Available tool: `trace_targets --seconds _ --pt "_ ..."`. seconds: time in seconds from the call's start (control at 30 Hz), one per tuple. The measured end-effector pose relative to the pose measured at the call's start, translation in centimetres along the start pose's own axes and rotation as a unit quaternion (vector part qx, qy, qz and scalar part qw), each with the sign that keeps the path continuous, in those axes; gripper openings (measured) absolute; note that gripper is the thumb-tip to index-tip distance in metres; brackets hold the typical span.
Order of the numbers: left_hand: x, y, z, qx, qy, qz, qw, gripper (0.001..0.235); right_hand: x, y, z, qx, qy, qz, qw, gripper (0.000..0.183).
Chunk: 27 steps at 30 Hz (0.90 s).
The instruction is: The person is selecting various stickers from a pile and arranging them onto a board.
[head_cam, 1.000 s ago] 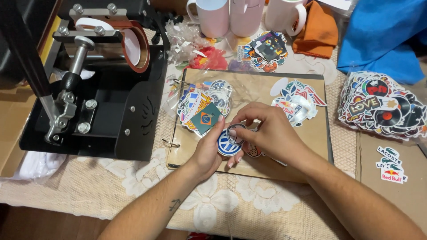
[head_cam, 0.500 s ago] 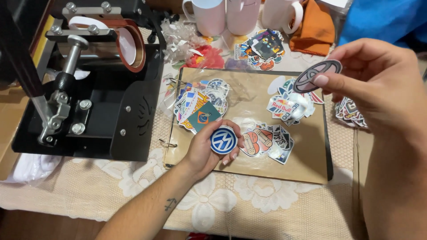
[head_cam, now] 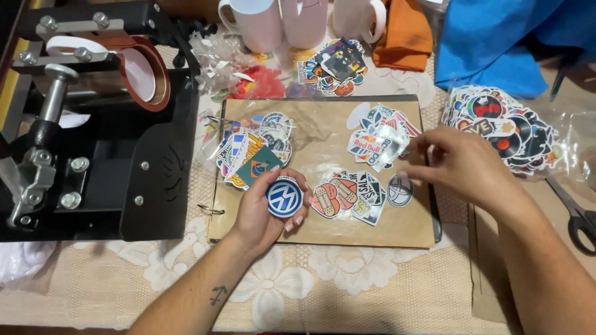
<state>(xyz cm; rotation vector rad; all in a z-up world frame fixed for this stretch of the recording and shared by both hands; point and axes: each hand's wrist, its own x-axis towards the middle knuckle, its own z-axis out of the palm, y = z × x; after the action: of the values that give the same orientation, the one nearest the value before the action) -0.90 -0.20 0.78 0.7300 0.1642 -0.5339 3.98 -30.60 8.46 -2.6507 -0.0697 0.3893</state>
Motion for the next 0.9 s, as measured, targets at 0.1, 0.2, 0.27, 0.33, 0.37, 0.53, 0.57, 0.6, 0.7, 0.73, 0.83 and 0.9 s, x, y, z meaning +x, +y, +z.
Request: trace_targets --seconds 0.1,0.2,0.27,0.33,0.37,0.53,0.57,0.6,0.7,0.73,0.83,0.9 --pt "0.1 0.0 0.0 0.01 -0.006 0.009 1.0 0.042 1.0 -0.5 0.3 -0.033 0.075 -0.079 0.994 0.037" --pt "0.3 -0.5 -0.2 0.028 0.001 0.029 0.999 0.045 2.4 -1.6 1.1 -0.057 0.06 -0.082 0.993 0.047" --pt "0.5 -0.5 -0.3 0.043 0.005 0.047 0.998 0.048 3.3 -2.1 1.4 -0.063 0.048 -0.067 0.995 0.056" --pt "0.4 -0.6 -0.3 0.045 0.002 0.045 0.998 0.048 3.9 -2.5 1.5 -0.05 0.028 -0.041 0.997 0.045" --pt "0.4 -0.6 -0.3 0.046 0.003 0.045 0.998 0.048 4.1 -2.3 1.6 -0.049 0.028 -0.042 0.998 0.045" --pt "0.3 -0.6 -0.2 0.038 0.007 0.044 0.998 0.048 4.8 -1.0 1.7 0.058 0.032 -0.039 0.997 0.029" --pt "0.3 -0.5 -0.1 0.037 0.007 0.044 0.998 0.048 5.0 -0.8 1.7 0.057 0.031 -0.039 0.997 0.029" --pt "0.2 -0.5 0.0 0.039 0.008 0.043 0.998 0.048 5.2 -0.6 1.7 0.073 0.04 -0.033 0.996 0.025" --pt "0.2 -0.4 0.0 0.045 0.01 0.042 0.998 0.049 5.8 0.1 1.5 0.092 0.063 -0.023 0.994 0.019" --pt "0.3 -0.4 0.0 0.048 0.01 0.043 0.998 0.049 6.0 0.4 1.5 0.096 0.079 -0.019 0.992 0.017" --pt "0.3 -0.5 0.0 0.043 0.012 0.043 0.998 0.049 5.0 -0.7 0.7 0.113 0.11 -0.022 0.987 0.019" --pt "0.3 -0.5 0.0 0.045 0.012 0.043 0.998 0.049 5.1 -0.3 0.7 0.113 0.124 -0.025 0.986 0.019"
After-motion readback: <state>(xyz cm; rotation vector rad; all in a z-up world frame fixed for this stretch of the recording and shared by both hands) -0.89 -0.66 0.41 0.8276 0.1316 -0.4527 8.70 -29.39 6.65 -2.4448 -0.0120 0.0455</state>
